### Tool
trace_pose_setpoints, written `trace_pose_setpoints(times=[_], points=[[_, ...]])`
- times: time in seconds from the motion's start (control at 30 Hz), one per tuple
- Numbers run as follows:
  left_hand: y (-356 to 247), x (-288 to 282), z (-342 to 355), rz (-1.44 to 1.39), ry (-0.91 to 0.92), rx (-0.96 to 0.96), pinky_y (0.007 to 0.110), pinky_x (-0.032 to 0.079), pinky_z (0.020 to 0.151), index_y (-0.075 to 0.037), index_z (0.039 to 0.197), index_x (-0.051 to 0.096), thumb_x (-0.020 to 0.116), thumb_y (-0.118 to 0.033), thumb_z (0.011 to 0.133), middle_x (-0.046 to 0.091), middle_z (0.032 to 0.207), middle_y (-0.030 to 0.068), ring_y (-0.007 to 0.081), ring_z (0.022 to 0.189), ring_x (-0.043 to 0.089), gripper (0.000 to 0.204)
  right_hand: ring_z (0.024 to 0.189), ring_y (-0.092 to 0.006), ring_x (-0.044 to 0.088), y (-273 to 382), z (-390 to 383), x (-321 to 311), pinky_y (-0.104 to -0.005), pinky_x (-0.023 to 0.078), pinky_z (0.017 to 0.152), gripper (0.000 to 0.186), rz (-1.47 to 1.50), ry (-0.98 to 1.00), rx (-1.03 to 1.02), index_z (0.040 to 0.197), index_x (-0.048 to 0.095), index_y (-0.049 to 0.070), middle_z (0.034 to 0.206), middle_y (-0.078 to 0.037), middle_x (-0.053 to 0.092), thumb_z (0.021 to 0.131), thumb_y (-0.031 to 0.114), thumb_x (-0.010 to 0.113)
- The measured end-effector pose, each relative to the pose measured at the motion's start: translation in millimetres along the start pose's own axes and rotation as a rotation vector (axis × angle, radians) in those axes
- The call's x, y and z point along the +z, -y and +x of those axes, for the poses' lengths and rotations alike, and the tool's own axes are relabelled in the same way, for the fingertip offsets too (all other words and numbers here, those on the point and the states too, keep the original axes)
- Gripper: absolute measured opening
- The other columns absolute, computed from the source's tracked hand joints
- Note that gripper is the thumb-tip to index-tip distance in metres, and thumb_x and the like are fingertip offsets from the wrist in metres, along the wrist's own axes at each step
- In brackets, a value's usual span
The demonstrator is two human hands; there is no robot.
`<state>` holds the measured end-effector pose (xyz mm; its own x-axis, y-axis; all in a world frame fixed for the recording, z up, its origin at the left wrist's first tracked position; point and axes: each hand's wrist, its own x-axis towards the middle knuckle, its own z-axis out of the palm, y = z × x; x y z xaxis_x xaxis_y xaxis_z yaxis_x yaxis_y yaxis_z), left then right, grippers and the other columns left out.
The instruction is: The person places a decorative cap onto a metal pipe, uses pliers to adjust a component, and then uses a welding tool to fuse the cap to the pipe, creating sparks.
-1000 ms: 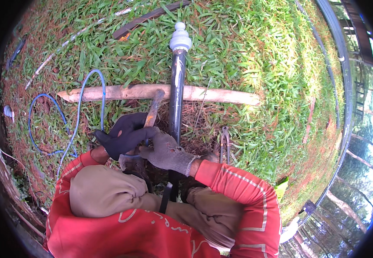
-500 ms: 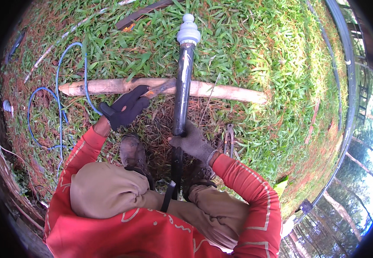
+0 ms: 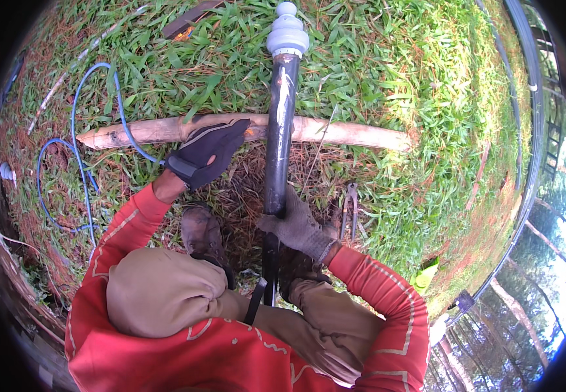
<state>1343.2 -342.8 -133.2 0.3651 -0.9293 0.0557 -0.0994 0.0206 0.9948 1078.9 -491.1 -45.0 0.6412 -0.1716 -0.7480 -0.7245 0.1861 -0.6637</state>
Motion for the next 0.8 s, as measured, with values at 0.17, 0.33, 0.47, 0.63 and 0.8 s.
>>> trace_pose_setpoints(times=[0.17,0.33,0.47,0.63,0.8], points=[[-37.9,13.5,31.7,0.662,0.111,-0.014,0.047,0.059,0.082,-0.002,0.158,0.055,0.068,-0.026,0.105,0.077,0.114,0.0186,0.0314,0.096,0.075,0.06,0.105,-0.026,0.071,15.0,-4.4,-9.6,-0.044,0.058,0.098,0.076,-0.187,-0.02,0.017,0.146,0.048,0.003,0.113,-0.014,0.07,0.084,0.021,0.09],[-51.4,12.1,22.2,0.794,0.006,-0.04,0.049,0.055,0.062,-0.003,0.166,0.042,0.073,-0.029,0.102,0.076,0.096,0.0164,0.0361,0.077,0.073,0.076,0.106,-0.029,0.073,16.2,5.3,-13.8,-0.0448,0.058,0.098,0.083,-0.356,0.031,0.007,0.145,0.048,0.003,0.113,-0.016,0.072,0.083,0.034,0.093],[-124.5,-31.6,10.4,0.829,0.066,-0.452,0.046,0.053,0.061,-0.005,0.169,0.039,0.078,-0.038,0.099,0.074,0.084,0.0172,0.0347,0.073,0.073,0.086,0.101,-0.0267,0.073,10.8,7.5,-7.0,-0.044,0.059,0.095,0.08,-0.388,0.068,-0.033,0.143,0.049,0.002,0.111,-0.015,0.072,0.084,0.033,0.094],[-207.3,-89.5,-38.0,0.552,-0.544,-0.42,0.031,0.05,0.066,-0.001,0.161,0.051,0.081,-0.02,0.101,0.072,0.082,0.0042,0.0124,0.07,0.065,0.069,0.095,-0.0178,0.071,-0.5,6.5,-16.2,-0.0373,0.061,0.086,0.066,-0.217,0.018,-0.017,0.14,0.051,0.002,0.109,-0.011,0.073,0.09,0.019,0.091],[-229.6,-133.3,-160.0,0.543,-1.053,-0.438,0.029,0.053,0.077,0.004,0.144,0.061,0.08,-0.026,0.103,0.071,0.098,0.0059,0.0102,0.088,0.065,0.054,0.095,-0.0168,0.071,4.0,3.6,-15.6,-0.0357,0.06,0.085,0.054,-0.254,0.091,-0.078,0.135,0.056,0.002,0.105,-0.008,0.073,0.094,0.018,0.088]])
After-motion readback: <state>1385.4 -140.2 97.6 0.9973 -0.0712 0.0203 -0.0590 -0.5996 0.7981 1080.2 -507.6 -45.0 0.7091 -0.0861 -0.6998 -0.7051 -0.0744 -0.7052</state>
